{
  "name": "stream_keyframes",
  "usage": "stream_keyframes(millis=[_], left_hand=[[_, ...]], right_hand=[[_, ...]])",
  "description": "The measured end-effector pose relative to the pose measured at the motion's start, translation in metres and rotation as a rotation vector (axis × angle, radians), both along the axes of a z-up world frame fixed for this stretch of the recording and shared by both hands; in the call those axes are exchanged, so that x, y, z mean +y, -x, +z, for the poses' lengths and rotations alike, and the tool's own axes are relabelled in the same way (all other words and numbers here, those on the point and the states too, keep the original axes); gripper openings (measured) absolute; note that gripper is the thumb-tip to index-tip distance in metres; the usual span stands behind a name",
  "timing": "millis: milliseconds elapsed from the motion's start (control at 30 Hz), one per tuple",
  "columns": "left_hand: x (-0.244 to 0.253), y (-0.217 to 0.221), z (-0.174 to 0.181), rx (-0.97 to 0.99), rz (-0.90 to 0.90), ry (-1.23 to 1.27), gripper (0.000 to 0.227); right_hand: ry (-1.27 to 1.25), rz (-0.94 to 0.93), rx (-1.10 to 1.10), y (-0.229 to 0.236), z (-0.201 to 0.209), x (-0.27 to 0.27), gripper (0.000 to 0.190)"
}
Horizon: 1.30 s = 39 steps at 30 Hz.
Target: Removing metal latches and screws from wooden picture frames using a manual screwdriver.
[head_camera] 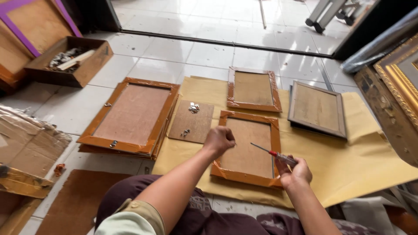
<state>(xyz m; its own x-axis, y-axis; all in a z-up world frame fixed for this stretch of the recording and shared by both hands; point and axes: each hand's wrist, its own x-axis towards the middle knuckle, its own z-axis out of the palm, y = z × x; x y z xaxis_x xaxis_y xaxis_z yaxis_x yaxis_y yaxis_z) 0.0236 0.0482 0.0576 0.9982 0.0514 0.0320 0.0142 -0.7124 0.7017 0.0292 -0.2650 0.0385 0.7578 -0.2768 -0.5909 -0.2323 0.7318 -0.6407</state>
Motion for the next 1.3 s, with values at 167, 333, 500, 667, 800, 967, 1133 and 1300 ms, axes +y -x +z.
stream_keyframes(millis=[167,333,500,667,800,967,1133,1300], left_hand=[[0.078,-0.015,0.040,0.040,0.502,0.238,0.015],[0.123,-0.047,0.026,0.051,0.826,0.424,0.014],[0.151,-0.063,0.008,-0.031,0.808,0.328,0.014],[0.175,-0.101,-0.030,-0.135,0.549,0.033,0.025],[0.184,-0.127,-0.035,-0.078,0.512,0.020,0.019],[0.185,-0.130,-0.034,-0.068,0.547,-0.111,0.011],[0.169,-0.103,0.017,-0.064,0.559,0.019,0.012],[0.148,-0.060,0.082,-0.154,0.473,-0.008,0.004]], right_hand=[[-0.151,-0.078,0.081,-0.008,0.008,0.028,0.008],[-0.285,0.051,0.125,-0.070,-0.030,0.077,0.019],[-0.297,0.294,0.041,-0.059,-0.045,0.104,0.027],[-0.296,0.240,0.016,-0.065,-0.052,0.107,0.017],[-0.253,0.234,-0.017,-0.076,-0.041,0.113,0.003],[-0.247,0.221,-0.004,-0.078,-0.041,0.114,0.008],[-0.210,0.187,-0.030,-0.072,-0.057,0.102,0.005],[-0.249,0.128,-0.055,-0.057,-0.071,0.085,0.024]])
